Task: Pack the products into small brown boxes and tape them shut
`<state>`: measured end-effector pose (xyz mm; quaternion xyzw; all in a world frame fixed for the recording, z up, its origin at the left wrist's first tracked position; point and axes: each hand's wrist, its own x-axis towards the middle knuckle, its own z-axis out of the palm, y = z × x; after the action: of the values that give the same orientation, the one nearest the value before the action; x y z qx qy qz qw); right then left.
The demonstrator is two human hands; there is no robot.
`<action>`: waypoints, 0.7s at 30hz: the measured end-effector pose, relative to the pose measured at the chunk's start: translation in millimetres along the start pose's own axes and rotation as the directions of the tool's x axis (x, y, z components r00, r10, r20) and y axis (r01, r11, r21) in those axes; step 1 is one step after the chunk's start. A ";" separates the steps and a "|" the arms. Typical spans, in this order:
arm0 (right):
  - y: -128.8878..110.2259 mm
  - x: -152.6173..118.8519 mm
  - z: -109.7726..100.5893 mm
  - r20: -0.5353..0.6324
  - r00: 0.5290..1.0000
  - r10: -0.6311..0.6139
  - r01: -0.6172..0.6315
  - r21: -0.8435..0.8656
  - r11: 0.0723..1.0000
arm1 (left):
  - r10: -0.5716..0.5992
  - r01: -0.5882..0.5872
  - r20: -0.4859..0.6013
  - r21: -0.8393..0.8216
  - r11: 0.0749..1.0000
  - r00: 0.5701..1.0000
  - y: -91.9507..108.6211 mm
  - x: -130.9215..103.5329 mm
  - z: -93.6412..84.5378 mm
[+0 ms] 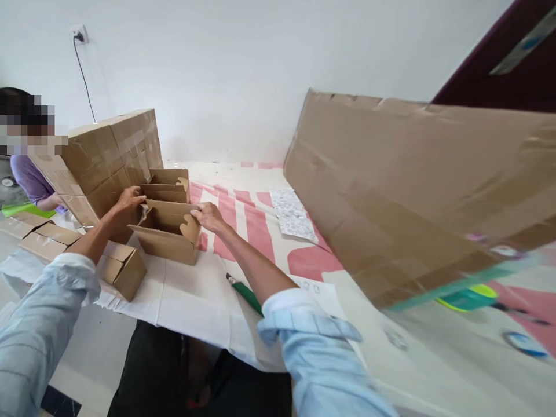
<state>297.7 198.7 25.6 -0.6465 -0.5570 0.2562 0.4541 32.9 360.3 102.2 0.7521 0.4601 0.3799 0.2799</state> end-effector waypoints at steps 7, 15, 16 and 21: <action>-6.8 46.0 44.8 -0.074 0.997 0.017 -0.020 -0.047 0.999 | 0.236 -0.235 -0.013 0.051 0.971 0.972 31.4 -159.6 -0.9; 6.0 -26.5 16.6 -0.014 0.988 -0.154 0.149 -0.172 0.974 | -0.222 0.225 -0.034 0.141 0.964 0.974 -36.9 -217.5 122.9; 11.8 -45.6 8.1 0.000 0.982 -0.188 0.184 -0.194 0.964 | -0.238 0.243 -0.053 0.124 0.962 0.970 -41.2 -205.8 130.7; 59.1 -149.5 -23.6 -0.099 0.958 -0.270 0.221 -0.345 0.912 | -0.307 0.316 -0.111 0.074 0.946 0.945 -47.0 -145.5 156.2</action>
<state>309.2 51.1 -41.4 -0.6550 -0.6345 0.0525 0.4068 98.0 237.3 -66.4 0.6622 0.6034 0.3458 0.2790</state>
